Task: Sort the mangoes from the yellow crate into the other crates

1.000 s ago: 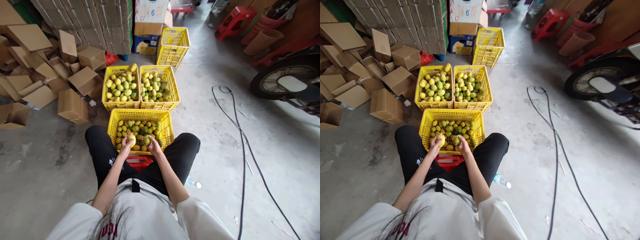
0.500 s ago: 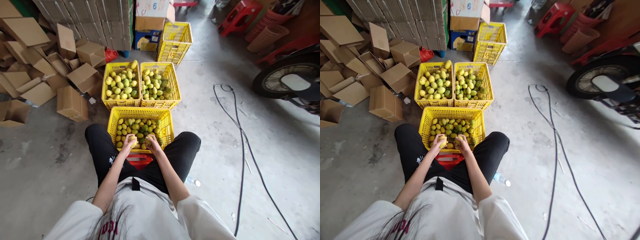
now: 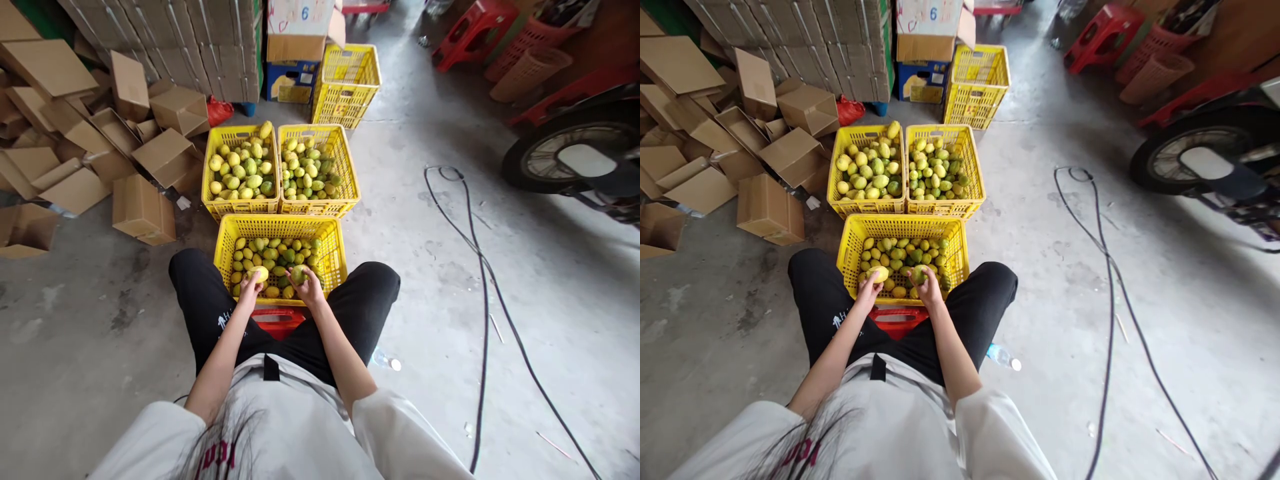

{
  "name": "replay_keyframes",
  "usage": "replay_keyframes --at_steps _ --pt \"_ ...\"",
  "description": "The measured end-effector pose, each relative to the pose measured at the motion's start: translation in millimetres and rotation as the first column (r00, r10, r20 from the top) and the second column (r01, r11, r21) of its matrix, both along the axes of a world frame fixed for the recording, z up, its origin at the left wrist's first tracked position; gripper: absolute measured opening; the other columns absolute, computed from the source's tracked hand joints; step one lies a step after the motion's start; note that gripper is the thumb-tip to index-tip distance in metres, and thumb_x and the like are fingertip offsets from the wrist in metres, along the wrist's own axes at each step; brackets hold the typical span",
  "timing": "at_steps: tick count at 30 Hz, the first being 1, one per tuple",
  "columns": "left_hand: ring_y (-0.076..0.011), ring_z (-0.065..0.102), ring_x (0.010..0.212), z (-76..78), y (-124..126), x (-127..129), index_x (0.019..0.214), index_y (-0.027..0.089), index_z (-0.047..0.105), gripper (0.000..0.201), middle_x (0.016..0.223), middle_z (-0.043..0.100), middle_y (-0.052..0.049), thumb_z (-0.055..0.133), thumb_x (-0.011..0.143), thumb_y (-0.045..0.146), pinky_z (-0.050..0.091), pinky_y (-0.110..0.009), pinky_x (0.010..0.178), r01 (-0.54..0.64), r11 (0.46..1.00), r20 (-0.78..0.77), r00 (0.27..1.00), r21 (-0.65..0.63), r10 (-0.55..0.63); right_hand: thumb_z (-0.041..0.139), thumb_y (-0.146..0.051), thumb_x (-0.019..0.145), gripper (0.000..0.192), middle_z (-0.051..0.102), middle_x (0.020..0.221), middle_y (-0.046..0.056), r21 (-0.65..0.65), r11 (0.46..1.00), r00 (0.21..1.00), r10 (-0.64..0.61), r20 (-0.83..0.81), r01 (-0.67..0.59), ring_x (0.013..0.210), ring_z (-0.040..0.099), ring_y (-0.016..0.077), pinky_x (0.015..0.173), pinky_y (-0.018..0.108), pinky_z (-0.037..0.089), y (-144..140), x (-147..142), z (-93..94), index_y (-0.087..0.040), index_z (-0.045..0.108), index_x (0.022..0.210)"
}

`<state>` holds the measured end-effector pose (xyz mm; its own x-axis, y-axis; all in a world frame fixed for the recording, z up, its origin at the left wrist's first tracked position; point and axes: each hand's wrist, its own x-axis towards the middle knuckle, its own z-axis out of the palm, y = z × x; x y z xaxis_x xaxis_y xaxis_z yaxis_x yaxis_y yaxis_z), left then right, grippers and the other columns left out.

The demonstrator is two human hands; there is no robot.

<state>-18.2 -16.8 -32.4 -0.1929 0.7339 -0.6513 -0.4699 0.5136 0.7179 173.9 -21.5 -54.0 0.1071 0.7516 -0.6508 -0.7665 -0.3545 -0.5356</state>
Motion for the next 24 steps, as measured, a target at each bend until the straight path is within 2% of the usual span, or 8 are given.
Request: replay_keyframes --at_steps 3,5,7,9,12,16,20,24 --pt "-0.0067 0.050 0.064 0.2 1.1 -1.9 0.101 0.024 0.064 0.047 0.086 0.064 0.004 0.098 0.072 0.040 0.034 -0.020 0.056 -0.028 0.999 -0.014 1.000 -0.014 0.028 0.098 -0.043 0.066 0.047 0.075 0.089 0.003 -0.066 0.998 1.000 -0.001 -0.007 0.000 0.098 0.081 0.0328 0.075 0.044 0.073 0.1 -0.9 4.8 -0.029 0.064 0.094" --pt "-0.0114 0.063 0.076 0.2 0.6 -1.4 0.102 0.026 0.063 0.046 0.093 0.069 0.002 0.095 0.075 0.044 0.044 -0.021 0.063 -0.025 0.999 -0.010 1.000 -0.029 0.025 0.101 -0.039 0.066 0.046 0.072 0.086 0.001 -0.109 0.994 1.000 0.026 0.012 -0.024 0.088 0.080 0.0282 0.066 0.037 0.070 -1.4 -1.2 6.0 -0.028 0.065 0.093" --pt "-0.0203 0.074 0.094 -0.2 -0.7 -0.3 0.100 0.026 0.064 0.041 0.098 0.073 -0.003 0.091 0.080 0.048 0.058 -0.029 0.076 0.002 0.999 0.021 1.000 -0.047 -0.001 0.100 -0.033 0.065 0.044 0.072 0.086 -0.001 -0.114 0.989 0.994 0.100 0.048 -0.094 0.078 0.077 0.0234 0.057 0.030 0.061 -4.0 -1.4 6.5 -0.028 0.069 0.096" --pt "-0.0268 0.080 0.101 -1.7 -3.1 0.6 0.097 0.025 0.064 0.038 0.096 0.076 -0.008 0.088 0.084 0.050 0.065 -0.037 0.083 0.116 0.991 0.084 0.990 -0.069 -0.110 0.099 -0.029 0.064 0.045 0.072 0.086 -0.002 -0.108 0.976 0.977 0.200 0.078 -0.191 0.072 0.074 0.0204 0.052 0.025 0.053 -7.1 -1.9 7.2 -0.027 0.072 0.099" --pt "-0.0255 0.081 0.079 -6.4 -8.3 1.3 0.095 0.024 0.065 0.042 0.085 0.078 -0.007 0.094 0.079 0.050 0.064 -0.034 0.069 0.338 0.936 0.154 0.935 -0.102 -0.321 0.102 -0.024 0.057 0.051 0.071 0.083 -0.003 -0.089 0.949 0.946 0.311 0.087 -0.304 0.067 0.071 0.0181 0.051 0.023 0.049 -11.4 -3.3 10.6 -0.025 0.071 0.097" --pt "-0.0200 0.068 0.047 -10.6 -11.9 2.7 0.088 0.024 0.063 0.053 0.063 0.072 -0.003 0.099 0.078 0.062 0.052 -0.027 0.048 0.420 0.881 0.102 0.907 -0.217 -0.408 0.104 -0.021 0.053 0.059 0.072 0.086 -0.004 -0.013 0.925 0.923 0.381 0.062 -0.381 0.068 0.072 0.0177 0.051 0.022 0.046 -13.8 -4.0 16.6 -0.025 0.070 0.100" --pt "-0.0229 0.069 0.047 -4.7 -8.2 3.6 0.081 0.024 0.061 0.061 0.057 0.068 -0.006 0.081 0.091 0.080 0.050 -0.027 0.044 0.439 0.830 0.064 0.893 -0.345 -0.446 0.104 -0.022 0.052 0.060 0.072 0.087 -0.003 -0.043 0.943 0.941 0.333 0.066 -0.330 0.077 0.076 0.0221 0.052 0.023 0.047 -12.3 -4.3 17.5 -0.026 0.070 0.101" --pt "-0.0242 0.079 0.066 6.3 -6.3 2.4 0.093 0.023 0.062 0.038 0.074 0.072 -0.003 0.076 0.099 0.059 0.060 -0.028 0.057 0.385 0.884 0.141 0.922 -0.266 -0.360 0.094 -0.037 0.062 0.046 0.074 0.088 -0.001 -0.072 0.974 0.976 0.216 0.040 -0.213 0.084 0.079 0.0272 0.056 0.027 0.053 -7.0 -3.4 13.9 -0.027 0.070 0.100"
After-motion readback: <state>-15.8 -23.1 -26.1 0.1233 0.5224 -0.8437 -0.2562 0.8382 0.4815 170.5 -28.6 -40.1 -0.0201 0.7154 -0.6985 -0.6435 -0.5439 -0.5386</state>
